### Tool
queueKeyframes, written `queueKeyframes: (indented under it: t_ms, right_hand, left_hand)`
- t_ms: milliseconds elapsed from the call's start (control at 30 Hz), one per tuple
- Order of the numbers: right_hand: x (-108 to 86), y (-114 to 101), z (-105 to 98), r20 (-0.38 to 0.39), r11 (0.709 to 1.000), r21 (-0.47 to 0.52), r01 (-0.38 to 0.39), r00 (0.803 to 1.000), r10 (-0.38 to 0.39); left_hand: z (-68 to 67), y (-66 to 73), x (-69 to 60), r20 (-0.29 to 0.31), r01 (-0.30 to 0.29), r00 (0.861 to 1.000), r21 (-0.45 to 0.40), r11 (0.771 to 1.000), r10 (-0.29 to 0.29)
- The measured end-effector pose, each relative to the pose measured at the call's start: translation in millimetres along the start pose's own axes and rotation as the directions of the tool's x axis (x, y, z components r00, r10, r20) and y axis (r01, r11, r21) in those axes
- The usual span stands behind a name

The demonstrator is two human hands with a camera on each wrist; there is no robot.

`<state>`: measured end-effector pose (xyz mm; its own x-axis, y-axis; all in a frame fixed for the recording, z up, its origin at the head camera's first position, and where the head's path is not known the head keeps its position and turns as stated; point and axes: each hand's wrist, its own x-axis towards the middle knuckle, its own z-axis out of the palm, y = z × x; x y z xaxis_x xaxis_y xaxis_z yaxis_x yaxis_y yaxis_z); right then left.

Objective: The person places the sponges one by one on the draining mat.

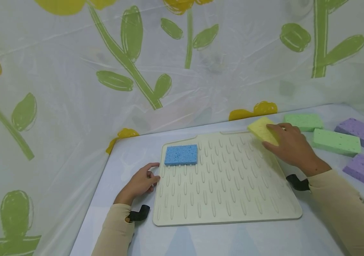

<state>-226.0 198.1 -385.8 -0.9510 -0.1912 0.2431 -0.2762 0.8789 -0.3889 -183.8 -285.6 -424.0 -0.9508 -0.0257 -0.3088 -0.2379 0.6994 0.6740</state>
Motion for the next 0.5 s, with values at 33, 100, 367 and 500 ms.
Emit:
queueKeyframes:
  t_ms: [33,100,367,500]
  right_hand:
    - [-0.2,-1.4,0.0,-0.008,1.0,0.004,0.005,1.0,-0.005]
    - [-0.2,-4.1,0.0,-0.018,1.0,0.012,0.015,1.0,-0.015]
    - [-2.6,-11.7,2.3,-0.002,0.998,0.029,0.047,0.999,-0.047]
    - [-4.4,-13.8,3.5,-0.015,0.998,0.009,0.07,0.997,-0.07]
  left_hand:
    - [-0.1,-0.1,0.1,-0.001,0.002,1.0,0.001,1.0,-0.002]
    - [-0.3,-0.1,-0.2,-0.001,0.003,1.0,0.0,1.0,-0.003]
    - [-0.1,-0.3,-0.4,-0.004,0.008,1.0,0.004,1.0,-0.008]
    - [0.2,-0.2,-0.1,-0.004,0.009,1.0,0.004,1.0,-0.009]
